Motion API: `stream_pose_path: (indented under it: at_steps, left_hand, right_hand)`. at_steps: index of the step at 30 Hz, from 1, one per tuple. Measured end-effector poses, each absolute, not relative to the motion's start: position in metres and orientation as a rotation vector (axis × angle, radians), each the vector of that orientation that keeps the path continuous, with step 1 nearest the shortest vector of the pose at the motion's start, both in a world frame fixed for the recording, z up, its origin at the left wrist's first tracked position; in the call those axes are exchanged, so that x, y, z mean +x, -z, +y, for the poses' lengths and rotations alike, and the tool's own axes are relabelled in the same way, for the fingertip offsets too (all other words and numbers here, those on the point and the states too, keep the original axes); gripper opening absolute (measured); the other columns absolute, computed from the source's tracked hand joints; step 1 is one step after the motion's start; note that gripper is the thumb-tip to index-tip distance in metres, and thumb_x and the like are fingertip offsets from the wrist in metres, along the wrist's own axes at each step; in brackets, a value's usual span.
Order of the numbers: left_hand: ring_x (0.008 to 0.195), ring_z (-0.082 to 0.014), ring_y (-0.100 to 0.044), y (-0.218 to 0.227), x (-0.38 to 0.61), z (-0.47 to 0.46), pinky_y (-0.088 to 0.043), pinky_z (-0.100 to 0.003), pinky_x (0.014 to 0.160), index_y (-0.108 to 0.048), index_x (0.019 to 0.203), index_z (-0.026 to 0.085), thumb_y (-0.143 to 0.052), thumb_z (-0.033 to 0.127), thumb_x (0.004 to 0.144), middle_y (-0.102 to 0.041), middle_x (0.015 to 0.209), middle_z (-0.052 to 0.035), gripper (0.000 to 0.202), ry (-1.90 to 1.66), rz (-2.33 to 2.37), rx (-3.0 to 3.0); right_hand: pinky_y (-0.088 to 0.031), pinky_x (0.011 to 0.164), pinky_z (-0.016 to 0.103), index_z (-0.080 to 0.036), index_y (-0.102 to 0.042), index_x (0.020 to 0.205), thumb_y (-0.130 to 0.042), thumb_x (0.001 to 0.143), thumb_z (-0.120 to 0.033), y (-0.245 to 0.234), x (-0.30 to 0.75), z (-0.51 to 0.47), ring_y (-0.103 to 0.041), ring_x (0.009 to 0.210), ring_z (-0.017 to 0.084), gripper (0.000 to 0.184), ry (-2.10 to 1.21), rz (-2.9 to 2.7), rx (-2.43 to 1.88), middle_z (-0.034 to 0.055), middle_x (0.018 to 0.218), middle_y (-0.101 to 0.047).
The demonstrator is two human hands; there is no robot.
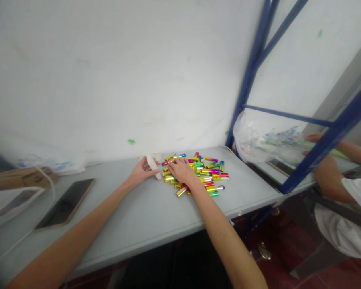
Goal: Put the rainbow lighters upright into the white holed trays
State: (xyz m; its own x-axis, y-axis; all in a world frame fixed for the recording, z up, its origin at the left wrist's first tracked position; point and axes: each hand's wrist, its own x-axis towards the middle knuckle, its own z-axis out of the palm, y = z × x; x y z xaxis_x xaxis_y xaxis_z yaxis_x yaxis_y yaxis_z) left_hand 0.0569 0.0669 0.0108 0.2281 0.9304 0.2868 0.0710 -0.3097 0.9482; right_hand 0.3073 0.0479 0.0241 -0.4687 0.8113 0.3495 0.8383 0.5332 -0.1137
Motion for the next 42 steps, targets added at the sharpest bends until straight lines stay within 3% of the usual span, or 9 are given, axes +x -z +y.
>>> stream_pose_path:
  at_steps: [6,16,18,22,27,31,35,39,42]
  left_hand:
    - [0.137,-0.0383,-0.077,-0.023,0.037,0.069,-0.060,-0.060,0.121,-0.061,0.133,0.025,-0.107,0.057,0.068,-0.082,0.139,-0.0146,0.086,-1.334,0.971,1.572]
    - [0.130,-0.0334,-0.079,-0.033,-0.055,0.105,-0.064,-0.053,0.113,-0.024,0.177,0.032,-0.097,0.044,0.078,-0.072,0.150,-0.0169,0.123,-1.770,1.309,1.484]
    - [0.132,-0.0360,-0.076,-0.030,-0.073,0.107,-0.062,-0.056,0.116,-0.034,0.174,0.028,-0.095,0.043,0.076,-0.071,0.150,-0.0167,0.117,-1.724,1.615,1.565]
    - [0.153,-0.0475,-0.057,-0.014,-0.094,0.107,-0.047,-0.062,0.132,-0.070,0.135,0.017,-0.087,0.060,0.081,-0.069,0.148,-0.0216,0.072,-1.289,2.134,1.859]
    - [0.159,-0.0475,-0.049,-0.011,-0.088,0.103,-0.042,-0.059,0.135,-0.070,0.140,0.012,-0.069,0.061,0.097,-0.054,0.163,-0.0277,0.066,-1.208,2.221,2.104]
    - [0.144,-0.0432,-0.062,-0.021,-0.069,0.099,-0.045,-0.056,0.132,-0.073,0.141,0.015,-0.056,0.055,0.105,-0.067,0.146,-0.0227,0.056,-1.211,2.065,2.375]
    - [0.139,-0.0426,-0.067,-0.010,-0.057,0.092,-0.050,-0.056,0.127,-0.078,0.138,0.019,-0.054,0.053,0.104,-0.075,0.143,-0.0195,0.054,-0.793,2.037,2.487]
    - [0.154,-0.0500,-0.059,0.010,-0.055,0.090,-0.045,-0.069,0.127,-0.066,0.161,0.017,-0.051,0.058,0.104,-0.067,0.162,-0.0260,0.073,-0.505,2.227,2.348]
    - [0.156,-0.0566,-0.056,0.016,-0.051,0.096,-0.039,-0.077,0.126,-0.065,0.163,0.012,-0.046,0.061,0.105,-0.065,0.163,-0.0328,0.078,-0.529,2.366,2.291]
  right_hand:
    - [-0.048,0.121,0.047,-0.022,-0.080,0.133,-0.056,0.123,-0.039,-0.023,0.312,0.051,-0.066,0.130,0.028,0.031,0.028,-2.347,-1.347,0.0150,0.133,-0.074]
    - [-0.051,0.119,0.042,-0.017,-0.079,0.129,-0.054,0.123,-0.027,-0.021,0.313,0.053,-0.070,0.128,0.027,0.028,-0.071,-2.240,-1.277,0.0153,0.130,-0.077]
    - [-0.050,0.120,0.043,-0.017,-0.079,0.129,-0.055,0.122,-0.026,-0.020,0.312,0.052,-0.070,0.131,0.028,0.027,-0.088,-2.228,-1.257,0.0152,0.131,-0.077]
    - [-0.052,0.119,0.042,-0.018,-0.079,0.125,-0.057,0.121,-0.023,-0.019,0.311,0.051,-0.071,0.131,0.027,0.023,-0.090,-2.213,-1.244,0.0149,0.129,-0.078]
    - [-0.052,0.119,0.044,-0.017,-0.079,0.120,-0.059,0.119,-0.021,-0.017,0.310,0.052,-0.071,0.128,0.028,0.020,-0.049,-2.227,-1.234,0.0148,0.125,-0.078]
    - [-0.052,0.119,0.043,-0.017,-0.079,0.117,-0.060,0.119,-0.021,-0.018,0.309,0.051,-0.071,0.127,0.027,0.020,-0.044,-2.217,-1.236,0.0153,0.125,-0.078]
    - [-0.052,0.117,0.041,-0.017,-0.080,0.117,-0.060,0.119,-0.020,-0.019,0.309,0.049,-0.071,0.125,0.026,0.019,-0.051,-2.214,-1.263,0.0148,0.122,-0.079]
    - [-0.052,0.117,0.042,-0.018,-0.079,0.117,-0.061,0.117,-0.018,-0.018,0.309,0.050,-0.070,0.125,0.026,0.018,-0.052,-2.206,-1.251,0.0139,0.123,-0.078]
    - [-0.052,0.116,0.042,-0.018,-0.079,0.117,-0.061,0.117,-0.018,-0.016,0.309,0.053,-0.070,0.124,0.026,0.018,-0.060,-2.208,-1.238,0.0131,0.121,-0.079]
